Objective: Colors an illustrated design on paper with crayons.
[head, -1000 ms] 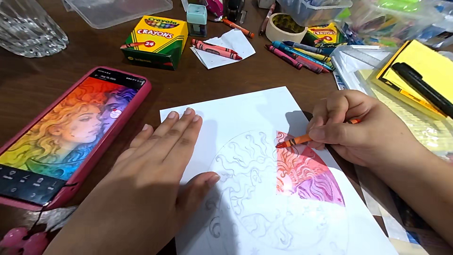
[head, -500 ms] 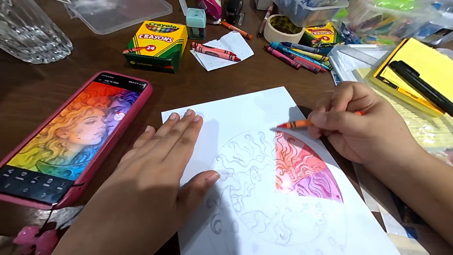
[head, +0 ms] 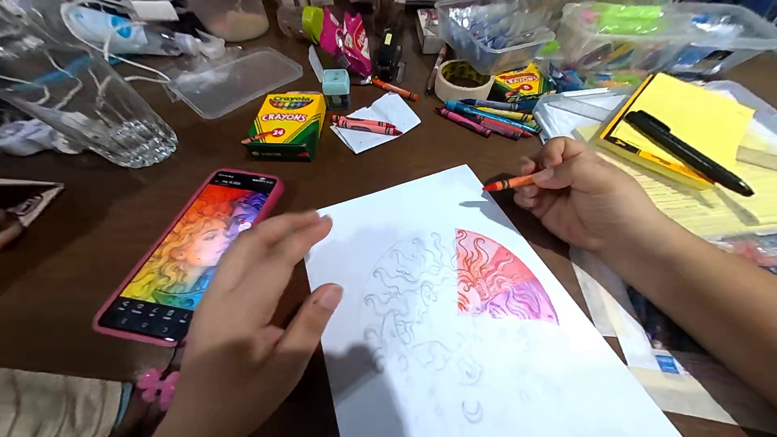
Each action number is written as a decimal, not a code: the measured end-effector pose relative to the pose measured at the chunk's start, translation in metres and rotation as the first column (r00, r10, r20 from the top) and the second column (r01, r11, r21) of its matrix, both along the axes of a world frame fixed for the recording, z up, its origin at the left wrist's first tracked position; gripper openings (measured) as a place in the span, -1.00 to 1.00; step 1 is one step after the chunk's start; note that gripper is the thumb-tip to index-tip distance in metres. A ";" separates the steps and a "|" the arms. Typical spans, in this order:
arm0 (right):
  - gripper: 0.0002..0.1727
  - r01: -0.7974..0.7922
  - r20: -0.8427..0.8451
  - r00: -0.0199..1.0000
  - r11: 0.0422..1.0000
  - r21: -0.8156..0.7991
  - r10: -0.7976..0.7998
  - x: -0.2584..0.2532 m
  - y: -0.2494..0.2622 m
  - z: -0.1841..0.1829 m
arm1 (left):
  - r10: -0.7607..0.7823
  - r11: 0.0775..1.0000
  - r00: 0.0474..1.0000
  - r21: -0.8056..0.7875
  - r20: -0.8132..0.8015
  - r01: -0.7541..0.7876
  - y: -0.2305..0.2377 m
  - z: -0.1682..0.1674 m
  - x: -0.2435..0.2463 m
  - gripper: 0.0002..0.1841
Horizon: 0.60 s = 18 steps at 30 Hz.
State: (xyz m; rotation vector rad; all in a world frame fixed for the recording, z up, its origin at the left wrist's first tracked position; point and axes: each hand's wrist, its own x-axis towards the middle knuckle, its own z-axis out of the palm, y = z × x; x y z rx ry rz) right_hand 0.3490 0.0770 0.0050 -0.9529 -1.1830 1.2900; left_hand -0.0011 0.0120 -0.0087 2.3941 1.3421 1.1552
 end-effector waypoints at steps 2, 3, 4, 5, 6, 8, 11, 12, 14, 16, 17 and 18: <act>-0.69 0.000 0.002 1.000 1.000 0.010 0.000 0.001 0.001 -0.001 | -0.008 0.999 0.999 0.045 0.038 0.007 -0.018 0.004 -0.008 -0.55; -0.69 0.009 -0.004 1.000 1.000 -0.003 -0.009 0.001 0.001 0.001 | -0.038 0.999 0.999 0.008 0.023 0.038 -0.032 0.009 -0.012 -0.59; -0.70 0.025 -0.017 1.000 0.999 -0.034 -0.026 0.000 -0.001 0.003 | -0.093 0.993 0.996 -0.069 0.017 0.094 -0.047 0.015 -0.015 -0.62; -0.72 0.047 -0.031 0.998 0.996 -0.073 -0.050 -0.001 -0.002 0.006 | -0.145 0.974 0.989 -0.172 0.021 0.147 -0.061 0.020 -0.017 -0.61; -0.74 0.069 -0.042 0.996 0.992 -0.109 -0.074 -0.003 -0.002 0.008 | -0.184 0.942 0.983 -0.281 0.027 0.184 -0.071 0.023 -0.018 -0.58; -0.74 0.102 -0.054 0.992 0.981 -0.164 -0.112 -0.005 -0.002 0.012 | -0.239 0.839 0.969 -0.490 0.057 0.235 -0.087 0.022 -0.018 -0.45; -0.77 0.117 -0.067 0.989 0.974 -0.195 -0.132 -0.007 -0.002 0.014 | -0.237 0.679 0.904 -0.605 0.356 0.416 -0.103 0.001 -0.010 -0.39; -0.78 0.115 -0.058 0.990 0.976 -0.186 -0.128 -0.007 -0.002 0.014 | -0.223 0.649 0.860 -0.589 0.459 0.483 -0.106 -0.005 -0.005 -0.38; -0.78 0.110 -0.042 0.992 0.982 -0.156 -0.117 -0.007 -0.003 0.015 | -0.173 0.631 0.784 -0.544 0.596 0.553 -0.110 -0.008 0.007 -0.37; -0.76 0.114 -0.037 0.992 0.989 -0.096 -0.118 -0.006 -0.005 0.014 | -0.125 0.624 0.735 -0.522 0.667 0.581 -0.111 -0.005 0.017 -0.39; -0.75 0.127 -0.039 0.991 0.990 -0.056 -0.130 -0.005 -0.005 0.014 | -0.120 0.623 0.721 -0.514 0.682 0.590 -0.110 -0.003 0.021 -0.38; -0.74 0.136 -0.035 0.990 0.991 -0.014 -0.136 -0.003 -0.005 0.013 | -0.121 0.620 0.711 -0.507 0.693 0.599 -0.109 -0.002 0.024 -0.38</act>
